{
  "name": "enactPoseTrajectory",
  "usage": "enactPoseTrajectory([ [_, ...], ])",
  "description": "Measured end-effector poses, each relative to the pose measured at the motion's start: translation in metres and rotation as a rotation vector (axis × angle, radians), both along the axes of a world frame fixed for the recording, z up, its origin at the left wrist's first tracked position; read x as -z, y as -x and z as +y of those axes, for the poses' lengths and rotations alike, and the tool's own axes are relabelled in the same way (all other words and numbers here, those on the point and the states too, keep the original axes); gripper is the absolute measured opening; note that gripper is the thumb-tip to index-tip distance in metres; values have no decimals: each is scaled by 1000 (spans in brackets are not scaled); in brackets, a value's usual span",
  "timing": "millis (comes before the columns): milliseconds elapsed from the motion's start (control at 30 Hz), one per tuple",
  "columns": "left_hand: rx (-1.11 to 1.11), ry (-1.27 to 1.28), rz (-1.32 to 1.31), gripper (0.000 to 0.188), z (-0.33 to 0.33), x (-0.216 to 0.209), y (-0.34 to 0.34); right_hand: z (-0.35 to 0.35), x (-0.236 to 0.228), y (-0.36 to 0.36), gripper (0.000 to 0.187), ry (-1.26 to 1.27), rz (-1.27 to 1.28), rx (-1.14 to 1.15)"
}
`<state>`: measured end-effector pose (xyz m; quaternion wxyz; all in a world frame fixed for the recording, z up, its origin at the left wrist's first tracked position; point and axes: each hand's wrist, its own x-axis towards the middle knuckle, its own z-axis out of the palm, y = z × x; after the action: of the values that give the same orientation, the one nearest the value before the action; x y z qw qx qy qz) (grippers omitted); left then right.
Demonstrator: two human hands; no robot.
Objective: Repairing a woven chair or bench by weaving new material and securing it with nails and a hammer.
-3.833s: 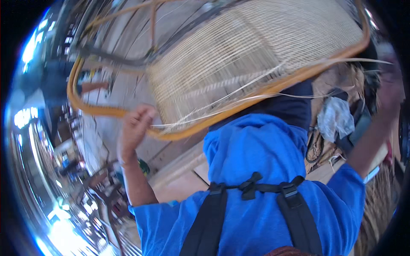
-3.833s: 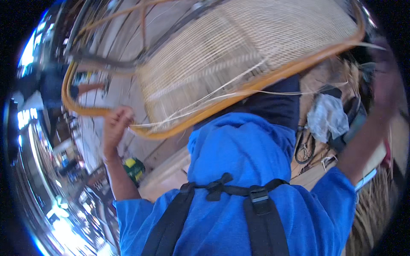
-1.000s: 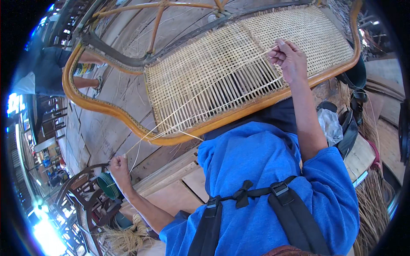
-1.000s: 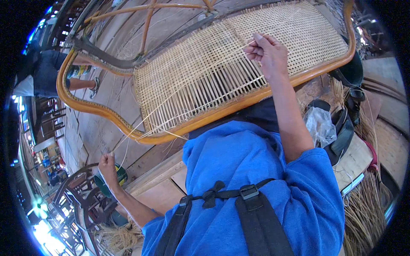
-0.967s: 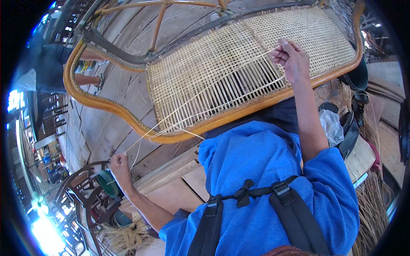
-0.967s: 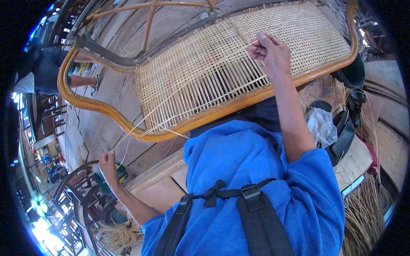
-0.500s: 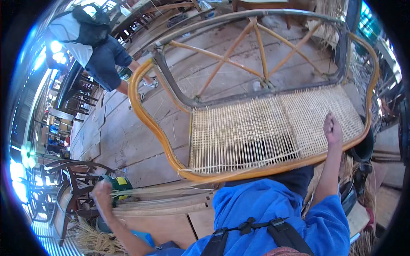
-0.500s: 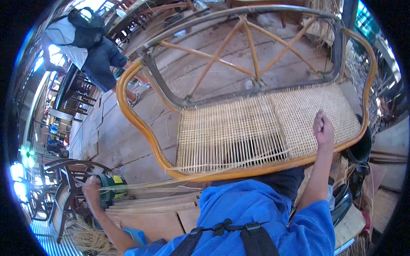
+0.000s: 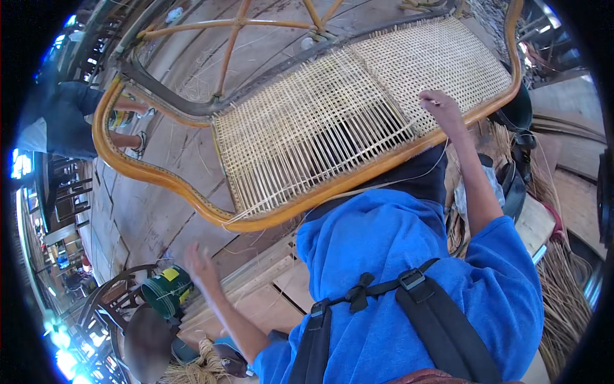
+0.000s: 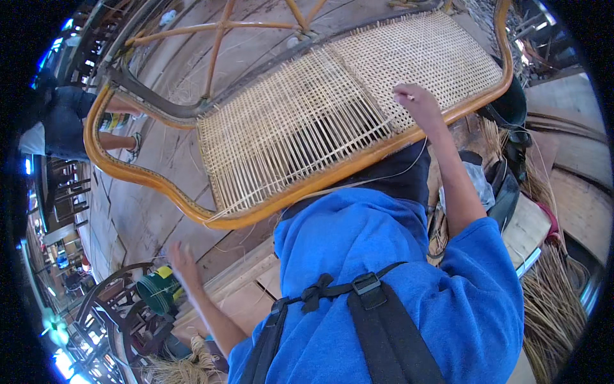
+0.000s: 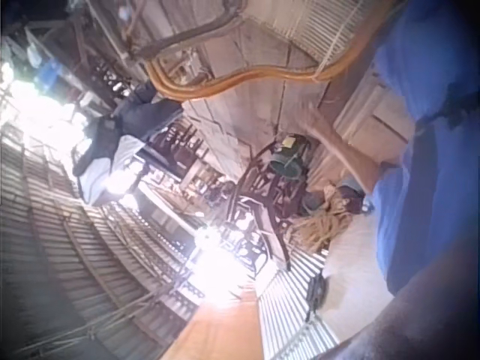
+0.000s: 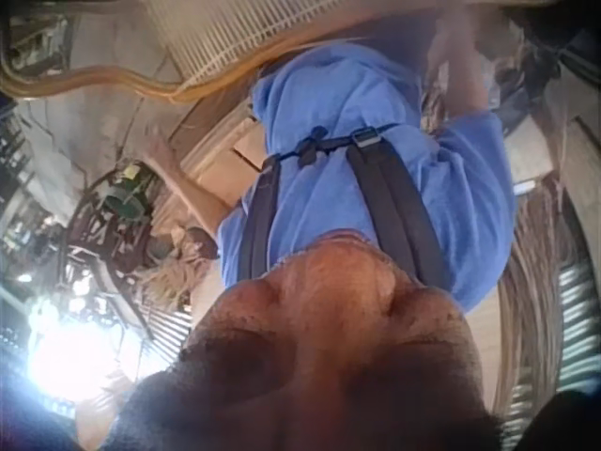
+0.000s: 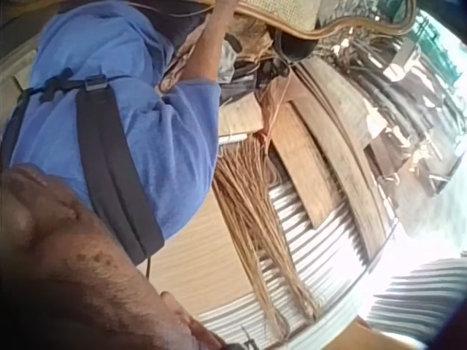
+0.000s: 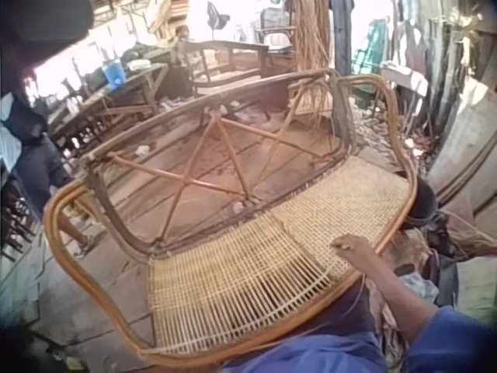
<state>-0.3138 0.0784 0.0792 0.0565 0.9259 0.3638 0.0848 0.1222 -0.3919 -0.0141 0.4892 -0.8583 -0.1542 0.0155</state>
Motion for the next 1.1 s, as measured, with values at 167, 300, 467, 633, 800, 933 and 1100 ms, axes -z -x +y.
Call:
enactPoseTrajectory([
  [167, -85, 228, -40, 56, -35, 31, -33, -6, 39, 11, 29, 746, -3, -488],
  [300, -134, 480, -361, 55, -37, 78, -35, -35, 57, 8, 15, 433, -32, -385],
  [467, -20, 42, -148, 44, -51, 56, -46, -39, 62, -10, 12, 579, 139, -440],
  [633, 53, 49, -10, 18, -46, 51, -50, -30, 46, -12, 11, 567, 113, -458],
  [800, 111, 197, 85, 15, -26, 46, -59, -21, 46, -16, 11, 665, -49, -543],
  [933, -109, 134, 220, 22, -9, 42, -78, 6, 33, -4, 13, 815, -85, -599],
  [1100, 88, 105, 501, 23, -9, 48, -110, -39, 47, -54, 13, 755, 77, -431],
])
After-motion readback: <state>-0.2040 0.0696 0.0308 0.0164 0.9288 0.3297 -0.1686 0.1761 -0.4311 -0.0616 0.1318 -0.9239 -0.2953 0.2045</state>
